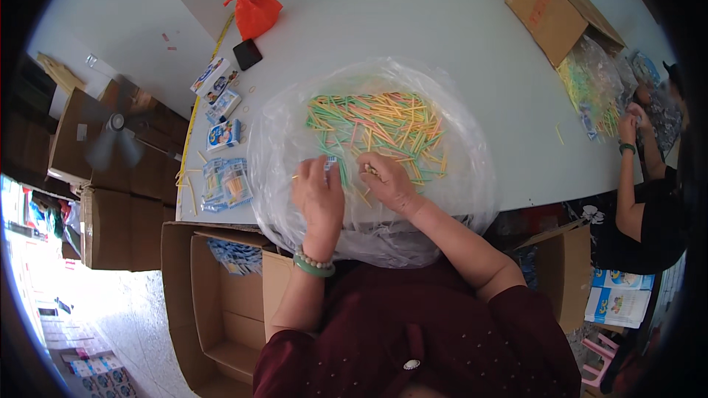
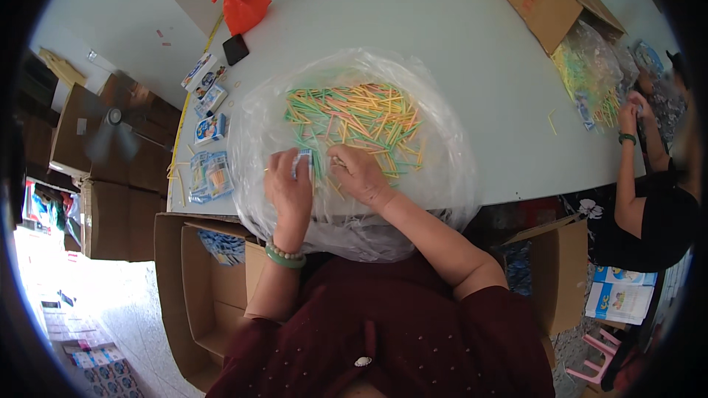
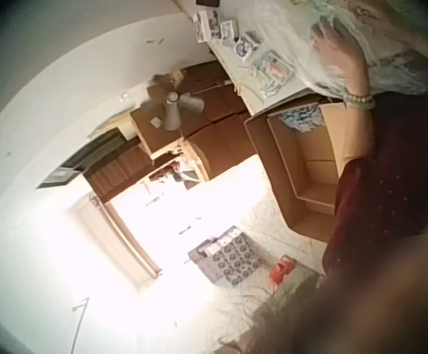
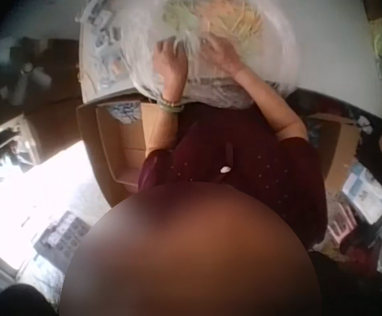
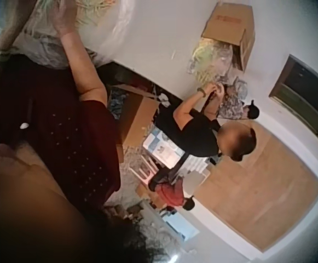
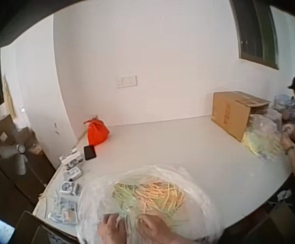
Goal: Packaging thin colorful straws into small plastic bags at a workstation.
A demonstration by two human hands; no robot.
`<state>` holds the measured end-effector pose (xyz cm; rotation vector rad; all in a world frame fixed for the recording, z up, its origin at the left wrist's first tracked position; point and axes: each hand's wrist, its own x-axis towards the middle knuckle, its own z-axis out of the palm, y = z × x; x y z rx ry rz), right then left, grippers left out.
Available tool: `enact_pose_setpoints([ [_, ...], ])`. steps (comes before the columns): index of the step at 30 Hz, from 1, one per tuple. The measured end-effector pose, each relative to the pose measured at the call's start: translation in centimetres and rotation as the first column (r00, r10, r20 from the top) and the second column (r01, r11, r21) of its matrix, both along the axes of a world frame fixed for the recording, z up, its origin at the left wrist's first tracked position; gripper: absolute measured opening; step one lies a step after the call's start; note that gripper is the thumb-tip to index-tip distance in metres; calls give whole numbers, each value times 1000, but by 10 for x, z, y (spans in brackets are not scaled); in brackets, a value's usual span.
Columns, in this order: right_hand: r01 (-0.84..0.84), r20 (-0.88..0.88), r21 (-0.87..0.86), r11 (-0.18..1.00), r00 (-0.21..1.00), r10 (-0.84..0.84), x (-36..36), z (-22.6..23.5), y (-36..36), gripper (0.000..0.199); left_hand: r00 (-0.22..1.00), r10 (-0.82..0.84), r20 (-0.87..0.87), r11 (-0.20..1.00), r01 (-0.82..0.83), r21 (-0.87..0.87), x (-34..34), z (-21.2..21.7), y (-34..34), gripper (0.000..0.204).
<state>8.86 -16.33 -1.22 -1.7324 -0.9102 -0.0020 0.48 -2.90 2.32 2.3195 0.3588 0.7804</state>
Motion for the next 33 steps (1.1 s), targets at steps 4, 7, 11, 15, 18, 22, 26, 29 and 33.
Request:
enact_pose_setpoints([
  [4, 83, -148, 124, 989, 987, -64, -4, -4, 6, 17, 853, 433, -291, 885, -342, 315, -3, -14, 26, 48],
  [7, -38, -26, 37, 999, 999, 39, -4, 0, 5, 12, 806, 438, -397, 885, -312, 345, -5, -20, 35, 50],
  [11, -54, 192, -27, 998, 980, 58, -5, -2, 3, 13, 835, 352, -422, 935, -338, 111, -5, -23, 48, 40],
  [15, -14, 8, -19, 1000, 1000, 14, -7, -7, 0, 16, 840, 208, -501, 892, -373, -254, -6, -26, 66, 29],
  [18, -28, 15, 11, 1000, 999, 28, -1, -5, -2, 16, 868, 194, -457, 927, -315, -203, -10, -30, 73, 28],
  [22, -43, 126, -56, 998, 991, 50, -2, 2, -4, 15, 879, 444, -174, 874, -383, 298, -17, -20, 47, 28],
  [26, -18, 230, -74, 997, 972, 35, 0, 3, -4, 10, 884, 400, -242, 862, -273, 428, -20, -6, 27, 33],
  [29, 11, 239, -67, 998, 971, 6, -1, 2, -4, 10, 842, 392, -370, 900, -267, 344, -15, -15, 38, 39],
  [33, 3, 262, -71, 997, 965, 16, -4, 6, -5, 9, 837, 427, -342, 899, -353, 259, -13, -25, 46, 48],
])
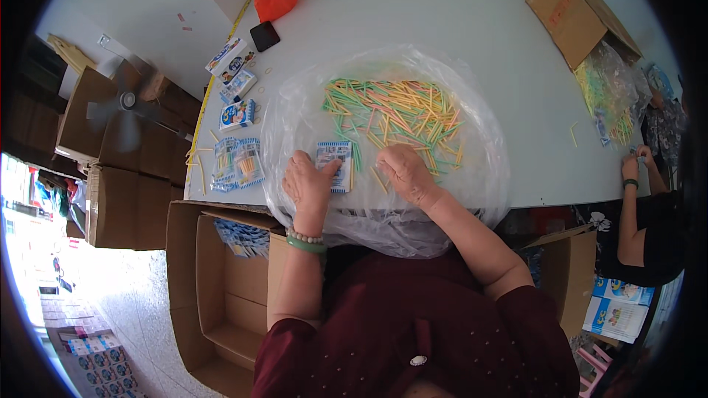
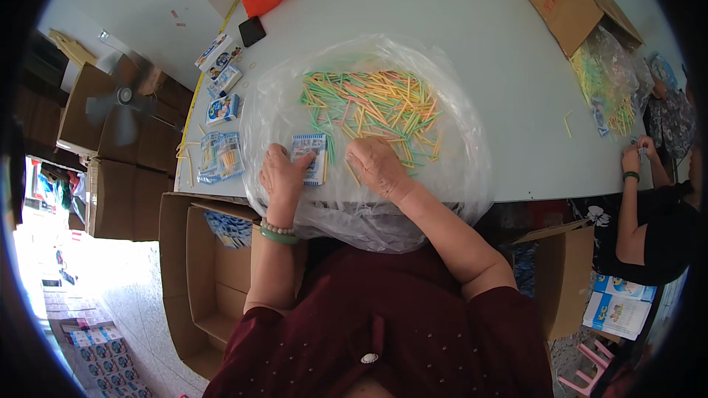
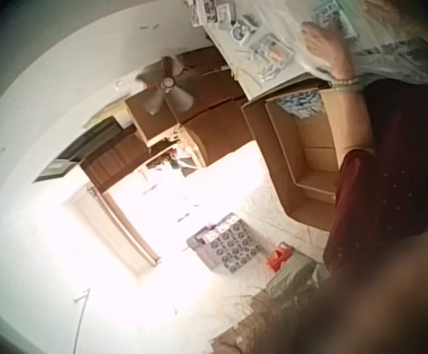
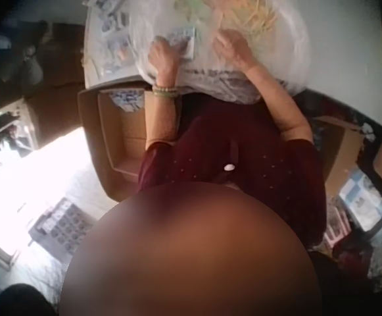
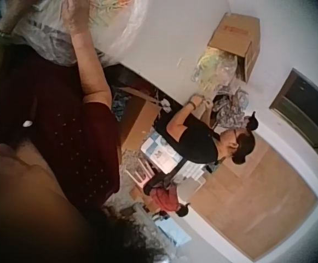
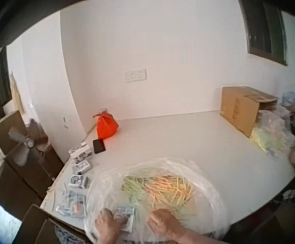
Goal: Packaging thin colorful straws into small plastic bags at a workstation.
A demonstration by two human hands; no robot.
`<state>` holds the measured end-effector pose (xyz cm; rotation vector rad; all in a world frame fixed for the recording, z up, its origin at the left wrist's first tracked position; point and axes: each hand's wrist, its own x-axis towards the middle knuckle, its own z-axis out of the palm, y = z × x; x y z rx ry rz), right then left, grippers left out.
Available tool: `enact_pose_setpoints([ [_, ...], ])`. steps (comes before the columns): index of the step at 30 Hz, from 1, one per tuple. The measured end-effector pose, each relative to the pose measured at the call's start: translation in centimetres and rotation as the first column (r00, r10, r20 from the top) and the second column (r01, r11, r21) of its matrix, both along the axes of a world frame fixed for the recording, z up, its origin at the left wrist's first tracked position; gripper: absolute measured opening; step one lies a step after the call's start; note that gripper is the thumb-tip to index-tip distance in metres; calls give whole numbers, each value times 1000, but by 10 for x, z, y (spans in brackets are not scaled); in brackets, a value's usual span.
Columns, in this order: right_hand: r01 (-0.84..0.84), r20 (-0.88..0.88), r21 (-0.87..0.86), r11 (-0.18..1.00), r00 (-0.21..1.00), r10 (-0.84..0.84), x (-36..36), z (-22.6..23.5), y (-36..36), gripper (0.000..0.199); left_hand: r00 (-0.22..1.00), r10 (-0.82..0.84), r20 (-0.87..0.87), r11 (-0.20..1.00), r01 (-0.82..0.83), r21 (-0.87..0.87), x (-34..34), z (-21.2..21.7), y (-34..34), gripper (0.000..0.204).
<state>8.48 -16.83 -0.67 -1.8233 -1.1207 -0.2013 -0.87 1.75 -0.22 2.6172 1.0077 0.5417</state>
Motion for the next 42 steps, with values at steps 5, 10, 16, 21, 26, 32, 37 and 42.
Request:
enact_pose_setpoints([
  [5, 10, -88, 17, 1000, 996, -8, 7, -11, 2, 9, 1000, 3, 0, 981, -3, -194, 3, 5, 6, 37],
  [10, 53, -62, 18, 998, 997, -52, 7, -12, 2, 9, 990, 53, 129, 889, 12, -457, -3, -2, 21, 30],
  [16, 61, -17, 47, 997, 998, -60, 9, 0, 0, 14, 928, -37, 372, 999, 39, 0, -4, 1, 19, 22],
  [21, 18, -435, 49, 999, 900, 5, -2, 37, 2, 25, 842, -104, 530, 829, 368, -421, -1, 27, 9, 23],
  [26, 71, -331, 39, 997, 942, -54, -3, 41, 12, 26, 710, -54, 702, 345, 673, -654, 20, 34, -40, 19],
  [32, 92, -323, -5, 996, 942, -89, 11, 36, -2, 11, 817, -192, 543, 350, 574, -740, 23, 33, -53, 21],
  [37, 104, -640, 179, 978, 767, 36, 13, 44, -12, 6, 835, -193, 516, 366, 549, -752, 22, 14, -38, 33],
  [42, 217, 4, -144, 966, 976, -219, 19, 5, -26, 4, 840, -78, 536, 225, 539, -812, 19, 27, -39, 32],
])
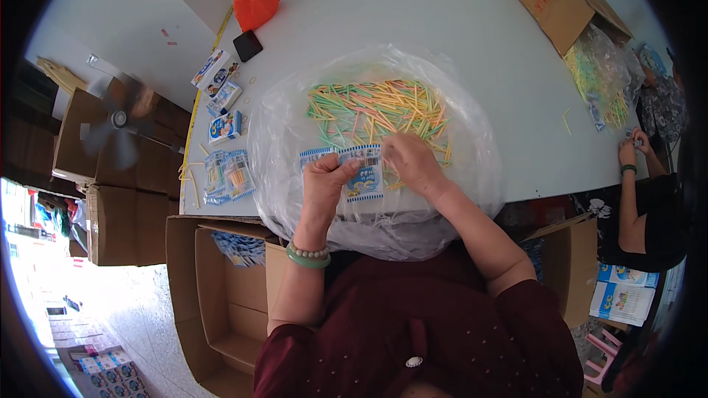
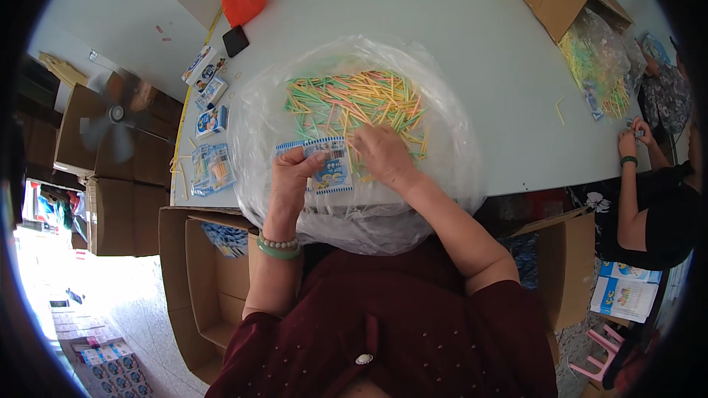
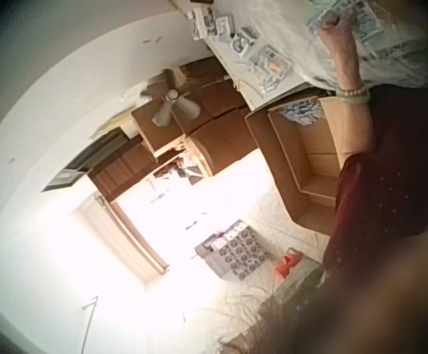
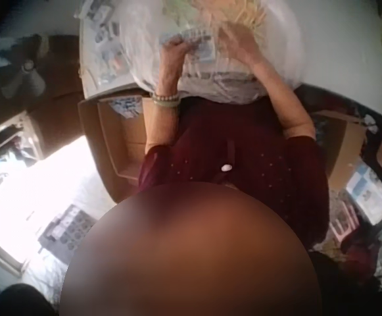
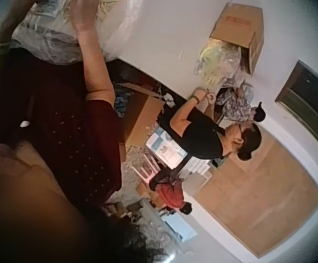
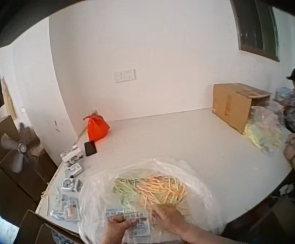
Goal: Packaging thin colorful straws into small plastic bags at a workstation.
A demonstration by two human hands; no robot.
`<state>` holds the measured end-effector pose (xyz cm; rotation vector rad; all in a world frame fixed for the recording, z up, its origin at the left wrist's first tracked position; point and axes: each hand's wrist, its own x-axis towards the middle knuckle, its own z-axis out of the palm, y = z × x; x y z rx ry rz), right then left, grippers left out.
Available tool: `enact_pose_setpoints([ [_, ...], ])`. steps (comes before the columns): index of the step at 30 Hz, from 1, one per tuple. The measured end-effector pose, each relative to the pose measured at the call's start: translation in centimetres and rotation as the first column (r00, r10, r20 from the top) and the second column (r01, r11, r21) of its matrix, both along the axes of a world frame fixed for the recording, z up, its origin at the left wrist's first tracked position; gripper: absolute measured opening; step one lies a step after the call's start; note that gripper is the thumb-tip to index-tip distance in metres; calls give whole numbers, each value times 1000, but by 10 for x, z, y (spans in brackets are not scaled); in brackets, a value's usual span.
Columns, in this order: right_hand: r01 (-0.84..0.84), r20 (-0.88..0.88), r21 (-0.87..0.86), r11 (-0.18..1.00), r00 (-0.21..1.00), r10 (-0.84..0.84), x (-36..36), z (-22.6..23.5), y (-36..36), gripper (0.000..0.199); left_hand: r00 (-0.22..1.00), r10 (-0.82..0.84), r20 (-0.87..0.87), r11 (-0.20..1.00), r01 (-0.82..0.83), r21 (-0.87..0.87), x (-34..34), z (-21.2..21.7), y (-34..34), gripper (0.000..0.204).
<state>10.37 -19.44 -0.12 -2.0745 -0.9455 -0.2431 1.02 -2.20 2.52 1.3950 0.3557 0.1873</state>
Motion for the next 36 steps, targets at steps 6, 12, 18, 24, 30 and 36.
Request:
enact_pose_setpoints([
  [6, 44, -167, 89, 995, 986, -28, 0, 8, -5, 12, 998, 1, 61, 991, 7, -130, -1, 11, -10, 6],
  [12, -70, -475, 243, 968, 861, 182, -7, 38, 6, 19, 997, -56, 58, 984, 45, 175, -1, 2, -14, 11],
  [18, 37, -460, 443, 896, 867, 192, -7, 41, -4, 22, 999, 43, 2, 993, -43, 110, -7, 4, -12, 7],
  [24, -81, -360, 175, 981, 922, 140, -24, 46, 5, 26, 993, 56, 100, 991, -68, 118, -4, 0, -6, 12],
  [30, -100, -161, 131, 986, 980, 120, -25, 29, 10, 20, 991, -43, 125, 945, 0, 328, -8, 13, -15, 7],
  [36, 113, -668, 501, 858, 681, 301, -19, 59, 1, 7, 996, 31, 88, 917, -63, 394, -17, 5, -10, 5],
])
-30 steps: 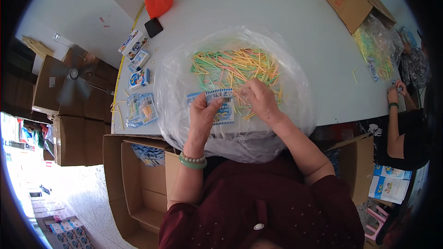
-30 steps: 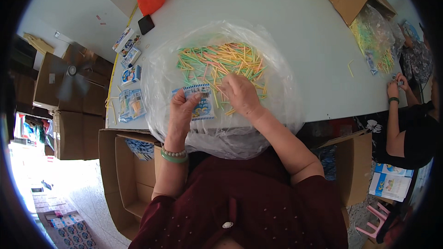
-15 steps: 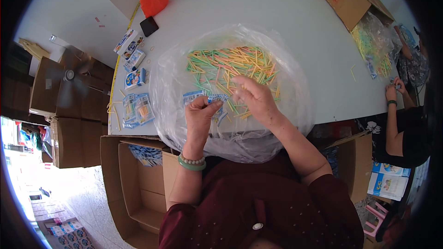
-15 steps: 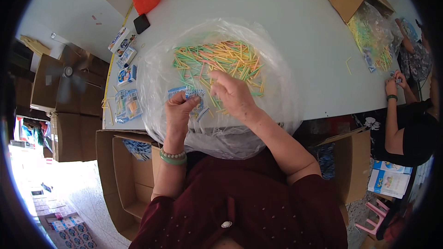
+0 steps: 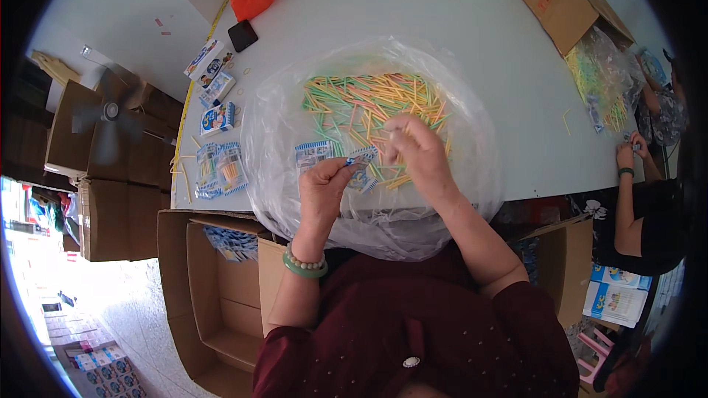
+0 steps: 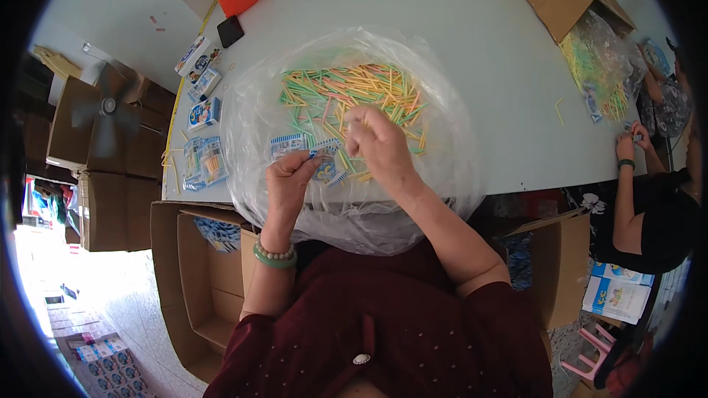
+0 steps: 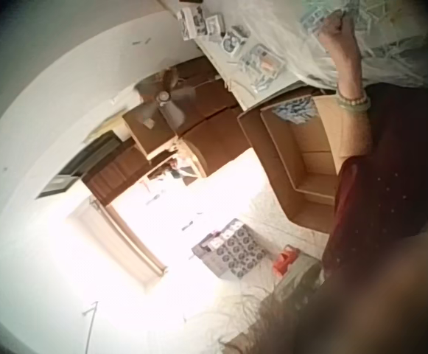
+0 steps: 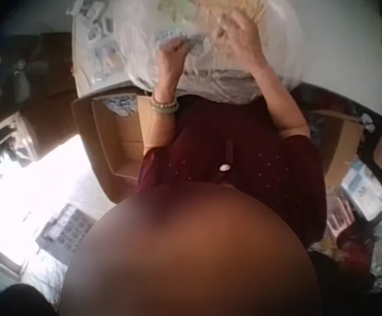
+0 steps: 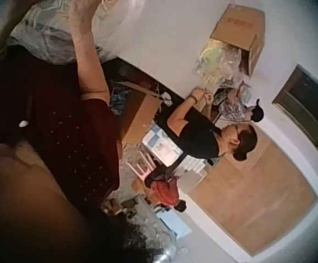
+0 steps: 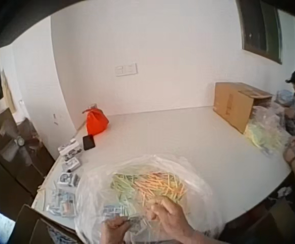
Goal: Packaging thin colorful straws into small plastic bags at a workstation.
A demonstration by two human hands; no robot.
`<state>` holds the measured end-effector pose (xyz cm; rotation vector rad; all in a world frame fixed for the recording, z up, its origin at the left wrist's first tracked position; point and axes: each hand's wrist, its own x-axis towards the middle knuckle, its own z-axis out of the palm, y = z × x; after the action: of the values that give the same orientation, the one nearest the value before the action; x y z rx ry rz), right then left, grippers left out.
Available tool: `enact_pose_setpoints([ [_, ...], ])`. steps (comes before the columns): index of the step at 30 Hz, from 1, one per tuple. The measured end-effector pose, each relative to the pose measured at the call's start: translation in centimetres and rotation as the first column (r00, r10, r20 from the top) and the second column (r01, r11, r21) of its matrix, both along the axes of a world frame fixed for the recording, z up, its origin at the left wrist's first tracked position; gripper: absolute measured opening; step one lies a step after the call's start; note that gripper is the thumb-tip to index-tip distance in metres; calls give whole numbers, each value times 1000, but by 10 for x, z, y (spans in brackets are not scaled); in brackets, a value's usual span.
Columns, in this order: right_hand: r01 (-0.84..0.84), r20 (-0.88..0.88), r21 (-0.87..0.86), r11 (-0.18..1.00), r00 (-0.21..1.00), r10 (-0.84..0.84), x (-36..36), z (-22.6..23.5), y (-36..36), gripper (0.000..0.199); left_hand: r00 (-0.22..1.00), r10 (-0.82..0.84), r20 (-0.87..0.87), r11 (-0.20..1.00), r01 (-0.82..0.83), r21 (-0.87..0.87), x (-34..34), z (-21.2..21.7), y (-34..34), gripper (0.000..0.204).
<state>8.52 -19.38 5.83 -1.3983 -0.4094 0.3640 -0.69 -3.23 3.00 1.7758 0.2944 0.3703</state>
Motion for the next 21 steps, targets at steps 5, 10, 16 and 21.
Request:
enact_pose_setpoints([
  [5, 69, 133, 348, 935, 984, -122, -9, 29, 25, 10, 999, -27, -32, 998, 25, -56, 0, 9, -13, 3],
  [10, 100, 321, 304, 947, 926, -200, -7, 16, 27, 10, 986, -144, -86, 965, 121, -234, -1, 22, -22, 5],
  [16, 59, 329, 244, 968, 934, -140, -13, 1, 6, 10, 976, -192, -106, 891, 128, -436, -3, 13, -18, 6],
  [21, 33, 268, 77, 996, 962, -53, -13, -6, -5, 9, 982, -164, -89, 940, 128, -317, -2, 9, -25, 8],
])
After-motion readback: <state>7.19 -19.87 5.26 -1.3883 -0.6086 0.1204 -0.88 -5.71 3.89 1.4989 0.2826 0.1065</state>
